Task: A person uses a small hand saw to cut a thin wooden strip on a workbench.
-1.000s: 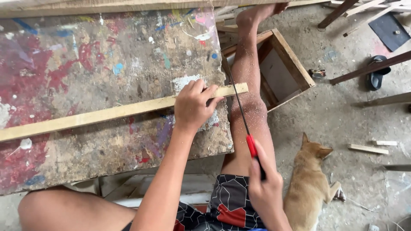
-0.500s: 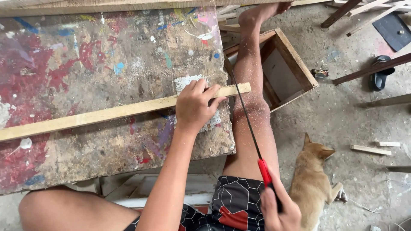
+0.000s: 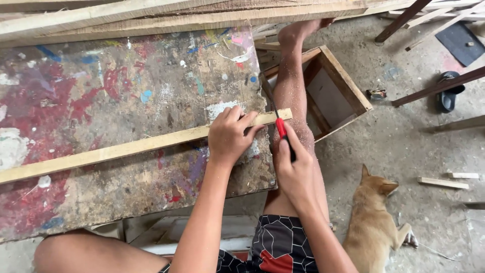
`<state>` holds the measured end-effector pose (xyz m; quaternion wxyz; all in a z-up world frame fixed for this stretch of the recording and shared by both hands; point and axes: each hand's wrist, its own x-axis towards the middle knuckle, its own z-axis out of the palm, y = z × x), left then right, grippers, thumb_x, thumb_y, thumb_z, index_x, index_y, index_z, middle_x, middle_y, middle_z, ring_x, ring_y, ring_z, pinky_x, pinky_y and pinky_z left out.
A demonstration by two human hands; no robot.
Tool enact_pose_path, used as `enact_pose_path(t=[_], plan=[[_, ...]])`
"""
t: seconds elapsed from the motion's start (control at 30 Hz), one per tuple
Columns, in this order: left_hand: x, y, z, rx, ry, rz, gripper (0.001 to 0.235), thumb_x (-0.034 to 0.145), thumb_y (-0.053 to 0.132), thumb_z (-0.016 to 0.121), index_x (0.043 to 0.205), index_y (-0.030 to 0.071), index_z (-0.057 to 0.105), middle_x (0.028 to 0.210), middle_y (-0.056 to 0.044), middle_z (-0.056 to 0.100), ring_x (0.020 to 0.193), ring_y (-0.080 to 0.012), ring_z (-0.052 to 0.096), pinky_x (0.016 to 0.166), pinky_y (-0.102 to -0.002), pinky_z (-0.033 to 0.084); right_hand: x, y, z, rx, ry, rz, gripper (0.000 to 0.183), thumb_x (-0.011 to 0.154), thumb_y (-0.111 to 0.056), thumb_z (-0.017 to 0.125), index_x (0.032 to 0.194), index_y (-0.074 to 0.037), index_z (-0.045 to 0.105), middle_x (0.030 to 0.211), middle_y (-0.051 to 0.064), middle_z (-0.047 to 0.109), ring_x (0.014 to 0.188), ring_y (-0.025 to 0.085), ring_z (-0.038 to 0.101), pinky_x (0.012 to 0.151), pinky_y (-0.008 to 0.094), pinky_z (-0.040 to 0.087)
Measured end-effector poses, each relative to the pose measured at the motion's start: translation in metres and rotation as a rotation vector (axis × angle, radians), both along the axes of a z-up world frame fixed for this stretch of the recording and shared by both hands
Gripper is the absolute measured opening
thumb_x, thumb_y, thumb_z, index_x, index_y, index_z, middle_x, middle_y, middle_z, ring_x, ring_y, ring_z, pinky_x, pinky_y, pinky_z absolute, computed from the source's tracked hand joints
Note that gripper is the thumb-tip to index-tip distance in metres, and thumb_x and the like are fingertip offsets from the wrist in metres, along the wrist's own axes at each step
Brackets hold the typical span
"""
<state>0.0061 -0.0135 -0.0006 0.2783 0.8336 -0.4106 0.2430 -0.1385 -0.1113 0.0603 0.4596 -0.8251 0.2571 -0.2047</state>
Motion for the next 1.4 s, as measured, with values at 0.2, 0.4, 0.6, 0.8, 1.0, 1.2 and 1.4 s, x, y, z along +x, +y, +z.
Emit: enact_pose_path(t=[0.2, 0.4, 0.6, 0.8, 1.0, 1.2, 1.4], plan=[[-0.001, -0.001, -0.004, -0.005, 0.029, 0.024, 0.037, 0.075, 0.041, 0.091, 0.1, 0.019, 0.076, 0.077, 0.0, 0.058, 0.065, -0.0132, 0.052, 0.048, -0.022, 0.043, -0.116, 0.029, 0.018, 0.159, 0.145, -0.036, 0.051, 0.099, -0.013, 0.05, 0.15, -0.014, 0.056, 0.101, 0.002, 0.077, 0.048, 0.007, 0.042, 0.046, 0.023, 0.038], [-0.001, 0.0, -0.005, -0.007, 0.028, 0.013, 0.037, 0.076, 0.04, 0.09, 0.102, 0.016, 0.077, 0.078, -0.001, 0.059, 0.066, -0.0141, 0.052, 0.05, -0.023, 0.043, -0.17, 0.05, 0.011, 0.106, 0.048, -0.336, 0.038, 0.095, -0.012, 0.055, 0.13, -0.013, 0.071, 0.046, 0.0, 0.048, 0.039, 0.002, 0.035, 0.039, 0.014, 0.03], [-0.002, -0.001, -0.003, 0.006, 0.025, 0.011, 0.035, 0.078, 0.038, 0.089, 0.1, 0.015, 0.075, 0.079, -0.002, 0.06, 0.068, -0.0152, 0.054, 0.053, -0.024, 0.046, -0.044, 0.011, 0.012, 0.019, 0.205, -0.007, 0.049, 0.099, -0.022, 0.05, 0.147, -0.011, 0.055, 0.145, 0.009, 0.064, 0.134, 0.02, 0.059, 0.107, 0.032, 0.045], [0.001, 0.001, -0.006, 0.032, 0.086, -0.039, 0.024, 0.086, 0.038, 0.077, 0.1, 0.017, 0.076, 0.076, -0.001, 0.054, 0.072, -0.018, 0.06, 0.066, -0.032, 0.053, -0.004, 0.009, 0.027, -0.018, 0.15, -0.081, 0.043, 0.102, -0.024, 0.051, 0.143, -0.022, 0.063, 0.117, 0.028, 0.072, 0.11, 0.048, 0.068, 0.086, 0.06, 0.053], [0.001, 0.002, -0.009, 0.06, 0.174, -0.059, 0.02, 0.09, 0.037, 0.074, 0.101, 0.021, 0.075, 0.076, -0.002, 0.057, 0.071, -0.0154, 0.057, 0.067, -0.028, 0.051, -0.106, 0.037, 0.015, 0.054, 0.04, -0.173, 0.04, 0.098, -0.015, 0.055, 0.136, -0.017, 0.07, 0.056, 0.007, 0.063, 0.059, 0.012, 0.057, 0.054, 0.033, 0.054], [-0.002, 0.0, -0.013, -0.001, 0.058, -0.023, 0.024, 0.082, 0.037, 0.082, 0.098, 0.02, 0.075, 0.075, 0.001, 0.051, 0.071, -0.0161, 0.057, 0.066, -0.03, 0.053, -0.177, 0.04, -0.001, 0.182, 0.027, -0.281, 0.043, 0.09, -0.005, 0.059, 0.129, -0.014, 0.074, 0.045, 0.009, 0.059, 0.033, 0.014, 0.053, 0.029, 0.026, 0.051], [-0.004, 0.0, -0.014, -0.023, 0.042, -0.012, 0.025, 0.082, 0.037, 0.083, 0.096, 0.019, 0.075, 0.075, 0.001, 0.05, 0.072, -0.0168, 0.057, 0.068, -0.031, 0.054, -0.059, 0.026, 0.016, -0.106, -0.006, -0.082, 0.039, 0.102, -0.014, 0.053, 0.139, -0.008, 0.062, 0.126, 0.025, 0.07, 0.119, 0.044, 0.066, 0.097, 0.057, 0.052]])
